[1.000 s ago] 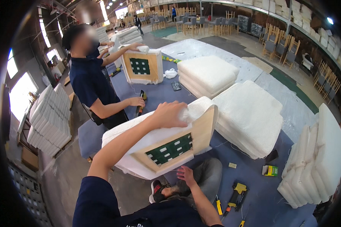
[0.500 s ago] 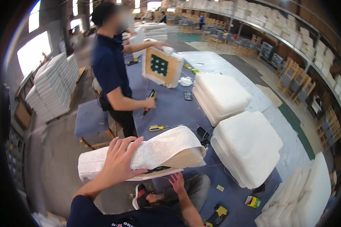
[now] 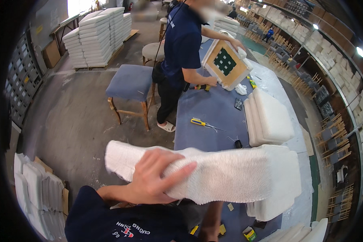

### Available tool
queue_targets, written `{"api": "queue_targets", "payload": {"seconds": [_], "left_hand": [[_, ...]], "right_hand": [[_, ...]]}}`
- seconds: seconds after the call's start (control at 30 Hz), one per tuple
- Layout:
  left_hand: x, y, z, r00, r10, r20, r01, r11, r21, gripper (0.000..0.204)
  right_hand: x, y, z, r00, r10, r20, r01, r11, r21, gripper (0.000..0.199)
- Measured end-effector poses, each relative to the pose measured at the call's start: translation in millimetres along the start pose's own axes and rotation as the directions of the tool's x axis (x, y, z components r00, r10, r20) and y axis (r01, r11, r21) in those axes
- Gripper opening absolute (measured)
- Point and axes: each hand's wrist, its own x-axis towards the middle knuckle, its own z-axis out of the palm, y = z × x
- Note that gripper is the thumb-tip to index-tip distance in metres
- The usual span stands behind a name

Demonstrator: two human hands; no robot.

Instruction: The person wraps white fabric around a wooden chair back frame, pulls the fabric taut, and secures it using a staple gun. They repeat this process for multiple chair parts, stacking the finished pieces on the table.

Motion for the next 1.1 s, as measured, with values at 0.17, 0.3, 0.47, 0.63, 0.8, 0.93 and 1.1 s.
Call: {"api": "queue_targets", "payload": {"seconds": [0.17,0.3,0.47,0.63,0.8,0.93,1.1], "left_hand": [[-9,-37,30,0.863,-0.205,-0.461,0.015,0.924,-0.383,0.094],[-136,-84,175,0.867,-0.496,-0.043,0.404,0.751,-0.522,0.070],[-258,-85,249,0.674,-0.027,0.739,0.300,0.923,-0.240,0.034],[-168,-22,163,0.690,0.040,0.723,0.542,0.634,-0.552,0.034],[2,15,59,0.944,0.235,0.231,0.215,0.093,-0.972,0.035],[78,65,11,0.997,0.063,-0.054,-0.021,-0.431,-0.902,0.043],[104,123,35,0.993,-0.086,-0.076,-0.115,-0.787,-0.606,0.066]], "right_hand": [[34,-180,37,0.838,-0.543,-0.044,0.523,0.824,-0.219,0.036],[40,-295,72,0.562,-0.826,-0.048,0.794,0.555,-0.250,0.037],[56,-235,59,0.317,-0.802,0.506,0.744,-0.120,-0.657,0.041],[65,-125,63,0.381,-0.555,0.740,0.668,-0.388,-0.635,0.031],[82,-111,75,0.301,-0.613,0.730,0.668,-0.411,-0.620,0.024],[85,-104,70,0.304,-0.673,0.674,0.669,-0.353,-0.654,0.022],[75,-96,76,0.337,-0.721,0.606,0.669,-0.269,-0.693,0.018]]}}
